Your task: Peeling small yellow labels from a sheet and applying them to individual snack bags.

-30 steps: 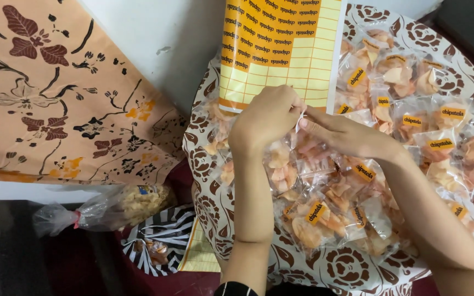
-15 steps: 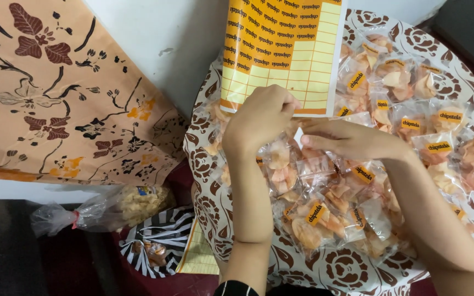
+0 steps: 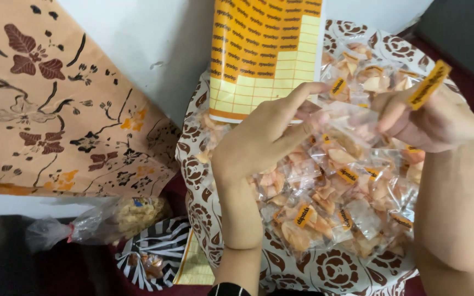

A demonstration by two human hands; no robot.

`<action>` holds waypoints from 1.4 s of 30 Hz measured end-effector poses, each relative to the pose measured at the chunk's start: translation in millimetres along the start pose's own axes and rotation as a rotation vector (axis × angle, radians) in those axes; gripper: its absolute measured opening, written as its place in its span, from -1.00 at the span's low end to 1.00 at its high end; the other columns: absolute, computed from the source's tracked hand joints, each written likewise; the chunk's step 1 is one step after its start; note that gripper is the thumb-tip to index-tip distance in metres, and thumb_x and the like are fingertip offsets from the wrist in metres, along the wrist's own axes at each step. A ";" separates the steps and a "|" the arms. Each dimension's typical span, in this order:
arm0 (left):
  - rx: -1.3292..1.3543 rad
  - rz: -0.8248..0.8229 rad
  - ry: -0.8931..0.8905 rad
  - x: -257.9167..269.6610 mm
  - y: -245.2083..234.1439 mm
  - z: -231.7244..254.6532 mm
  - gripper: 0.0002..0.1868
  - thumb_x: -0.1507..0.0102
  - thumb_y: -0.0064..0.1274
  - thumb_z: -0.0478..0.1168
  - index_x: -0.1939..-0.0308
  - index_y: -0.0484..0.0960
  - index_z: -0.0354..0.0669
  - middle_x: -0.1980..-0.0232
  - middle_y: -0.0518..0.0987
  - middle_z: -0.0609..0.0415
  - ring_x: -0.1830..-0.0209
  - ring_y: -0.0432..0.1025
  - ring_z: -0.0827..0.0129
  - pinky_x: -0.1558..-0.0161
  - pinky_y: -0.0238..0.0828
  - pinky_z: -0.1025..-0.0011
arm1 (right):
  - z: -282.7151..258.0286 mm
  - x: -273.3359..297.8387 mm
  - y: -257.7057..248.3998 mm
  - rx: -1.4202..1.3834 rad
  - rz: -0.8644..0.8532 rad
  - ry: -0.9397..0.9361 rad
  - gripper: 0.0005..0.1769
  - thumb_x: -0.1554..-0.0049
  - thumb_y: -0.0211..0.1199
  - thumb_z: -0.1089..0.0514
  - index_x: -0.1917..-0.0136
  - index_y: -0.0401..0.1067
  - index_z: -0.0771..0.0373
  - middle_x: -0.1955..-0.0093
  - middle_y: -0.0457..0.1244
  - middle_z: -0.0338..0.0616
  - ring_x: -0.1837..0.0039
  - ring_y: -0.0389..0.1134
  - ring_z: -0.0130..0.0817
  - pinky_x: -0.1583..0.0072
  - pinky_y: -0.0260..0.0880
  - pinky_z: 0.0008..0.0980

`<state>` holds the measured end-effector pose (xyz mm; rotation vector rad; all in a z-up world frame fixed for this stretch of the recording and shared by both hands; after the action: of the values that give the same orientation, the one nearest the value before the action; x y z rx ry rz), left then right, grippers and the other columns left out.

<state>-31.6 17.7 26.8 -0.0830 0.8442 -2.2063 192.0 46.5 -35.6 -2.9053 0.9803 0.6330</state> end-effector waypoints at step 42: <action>0.762 0.206 0.291 -33.9 34.0 10.0 -0.55 -0.43 -0.33 0.05 -0.29 0.29 -0.11 -0.49 0.16 -0.12 -0.42 0.25 -0.04 -0.41 0.38 -0.04 | -82.2 -8.3 91.1 0.723 -0.076 -0.019 -0.49 -0.13 0.01 0.01 -0.26 0.25 0.36 -0.31 0.24 0.06 -0.38 0.31 -0.13 -0.38 0.36 -0.21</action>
<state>17.1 18.4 21.0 0.6725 0.0992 -2.2219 163.4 -33.1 53.7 -2.2741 0.8570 0.2254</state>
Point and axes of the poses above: each hand's wrist, its own x-axis away from the middle knuckle, its own y-axis out of the palm, z = x × y, the point moved 5 cm from there along -x, towards the middle knuckle
